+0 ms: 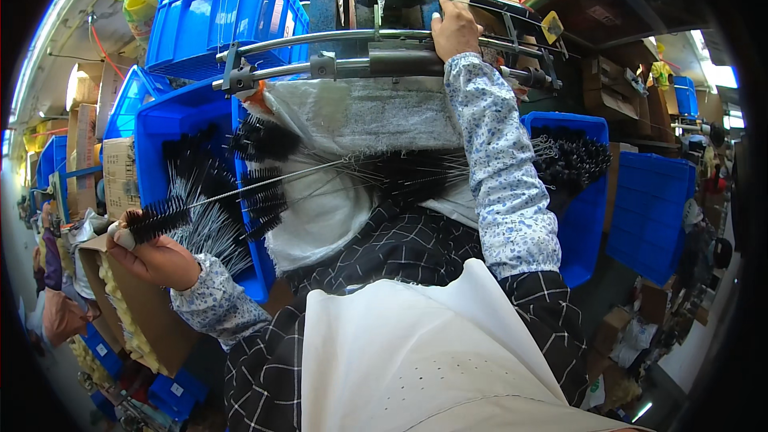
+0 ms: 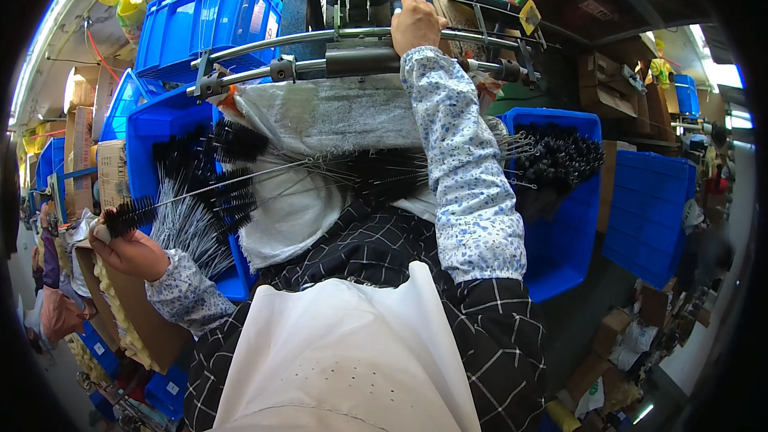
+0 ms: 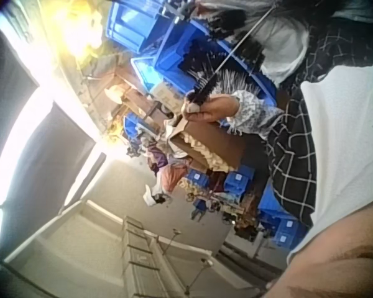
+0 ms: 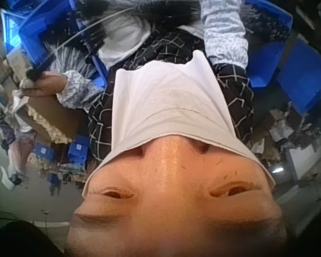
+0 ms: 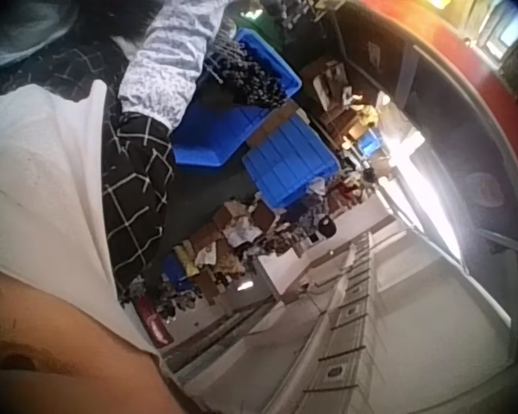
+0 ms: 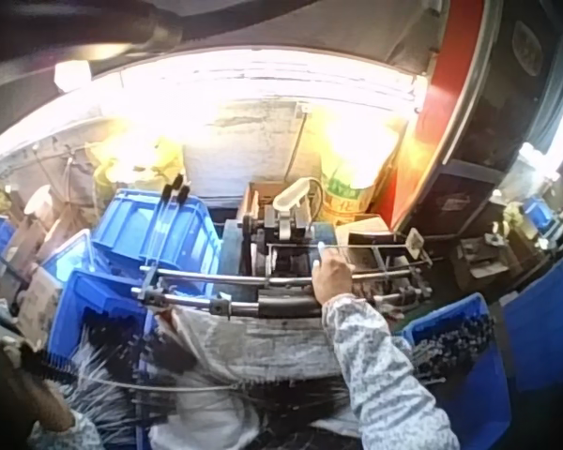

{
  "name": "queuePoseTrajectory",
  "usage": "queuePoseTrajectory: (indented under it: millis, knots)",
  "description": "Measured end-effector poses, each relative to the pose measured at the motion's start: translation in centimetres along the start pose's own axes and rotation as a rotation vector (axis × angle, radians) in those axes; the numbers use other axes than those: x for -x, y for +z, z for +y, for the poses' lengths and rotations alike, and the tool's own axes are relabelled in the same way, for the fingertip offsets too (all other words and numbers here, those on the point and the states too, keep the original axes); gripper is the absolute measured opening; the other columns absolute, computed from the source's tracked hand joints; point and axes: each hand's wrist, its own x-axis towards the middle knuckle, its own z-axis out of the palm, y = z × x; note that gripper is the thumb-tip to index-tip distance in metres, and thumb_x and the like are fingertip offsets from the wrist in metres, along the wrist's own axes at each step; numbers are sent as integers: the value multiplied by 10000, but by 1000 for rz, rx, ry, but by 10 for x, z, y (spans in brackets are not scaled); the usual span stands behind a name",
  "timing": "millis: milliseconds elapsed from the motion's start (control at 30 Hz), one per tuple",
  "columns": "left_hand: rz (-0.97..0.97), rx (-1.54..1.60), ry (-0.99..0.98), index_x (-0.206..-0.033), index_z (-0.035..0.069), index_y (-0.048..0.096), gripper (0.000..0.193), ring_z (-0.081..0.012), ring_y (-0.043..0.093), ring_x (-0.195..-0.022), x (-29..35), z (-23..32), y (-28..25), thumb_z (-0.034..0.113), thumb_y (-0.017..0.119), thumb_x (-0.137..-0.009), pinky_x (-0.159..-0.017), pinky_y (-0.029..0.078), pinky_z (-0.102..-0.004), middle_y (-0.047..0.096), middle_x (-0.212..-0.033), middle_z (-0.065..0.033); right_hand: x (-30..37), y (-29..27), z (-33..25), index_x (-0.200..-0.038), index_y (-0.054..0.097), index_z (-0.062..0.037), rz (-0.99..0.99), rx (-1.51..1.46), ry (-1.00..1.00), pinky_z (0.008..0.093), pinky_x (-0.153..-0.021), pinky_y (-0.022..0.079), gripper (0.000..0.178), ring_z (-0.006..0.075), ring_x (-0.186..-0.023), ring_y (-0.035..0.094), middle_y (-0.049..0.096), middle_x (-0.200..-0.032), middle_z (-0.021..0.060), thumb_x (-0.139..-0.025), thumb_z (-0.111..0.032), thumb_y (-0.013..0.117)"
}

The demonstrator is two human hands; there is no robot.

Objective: Assembling industrial or cleaning brushes using specialized machinery and raw bristle materials in a factory.

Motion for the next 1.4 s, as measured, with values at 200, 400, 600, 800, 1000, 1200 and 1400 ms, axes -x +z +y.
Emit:
queuePoseTrajectory:
  millis: [200, 400, 600, 800, 1000, 1200, 1400]
  knots:
    - [-46, 171, -76, -1016, -16, 437, 195, -165, 532, -798, 13, 7, 37, 98, 410, -860, -672, 440, -226, 533, -902, -131, 3, 8, -31, -947, 575, -44, 39, 26, -22, 362, -703, 393, 185, 201, -882, 543, 574, -920, 75, -798, -98, 480]
    - [-96, 182, -50, -967, -11, 433, 158, -169, 506, -760, 18, 17, 53, 106, 401, -865, -668, 421, -228, 520, -858, -137, 4, 6, -40, -930, 578, -53, -10, 59, -53, 367, -724, 368, 159, 194, -869, 547, 572, -904, 62, -802, -81, 487]
    - [-45, 78, -31, -998, -9, 451, 183, -163, 535, -786, 9, 4, 30, 108, 419, -861, -656, 434, -215, 544, -884, -138, -5, -7, 25, -1021, 564, -79, -15, 45, -31, 400, -817, 354, 275, 203, -960, 524, 568, -1006, 65, -756, -148, 535]
    - [-100, 213, -119, -978, 8, 456, 160, -160, 548, -801, 17, 5, 43, 119, 430, -866, -669, 456, -219, 545, -886, -112, -37, -12, 88, -960, 610, -173, -130, 1, 63, 421, -775, 424, 260, 255, -951, 539, 582, -1004, 75, -796, -311, 461]
    - [-363, 363, -289, -935, 18, 447, 154, -134, 541, -762, 42, 6, 90, 158, 446, -873, -717, 462, -251, 540, -847, -73, -59, -41, 131, -1096, 507, -226, -308, 377, -169, 384, -822, 409, 293, 288, -961, 523, 543, -1071, 83, -854, -295, 359]
    - [-491, 407, -439, -936, 37, 458, 142, -100, 538, -754, 63, 1, 102, 164, 444, -875, -679, 454, -213, 548, -851, -53, 6, -144, 109, -1088, 523, -48, -767, -267, -21, 291, -698, 449, 310, 165, -791, 554, 583, -881, 106, -805, -176, 523]
    - [-746, 406, -669, -942, 31, 410, 125, -107, 533, -752, 133, 2, 152, 139, 421, -880, -685, 491, -256, 517, -896, -62, 70, -137, 1, -1094, 483, -8, -935, -463, -457, 368, -817, 396, 351, 284, -951, 497, 534, -1000, 179, -855, -260, 432]
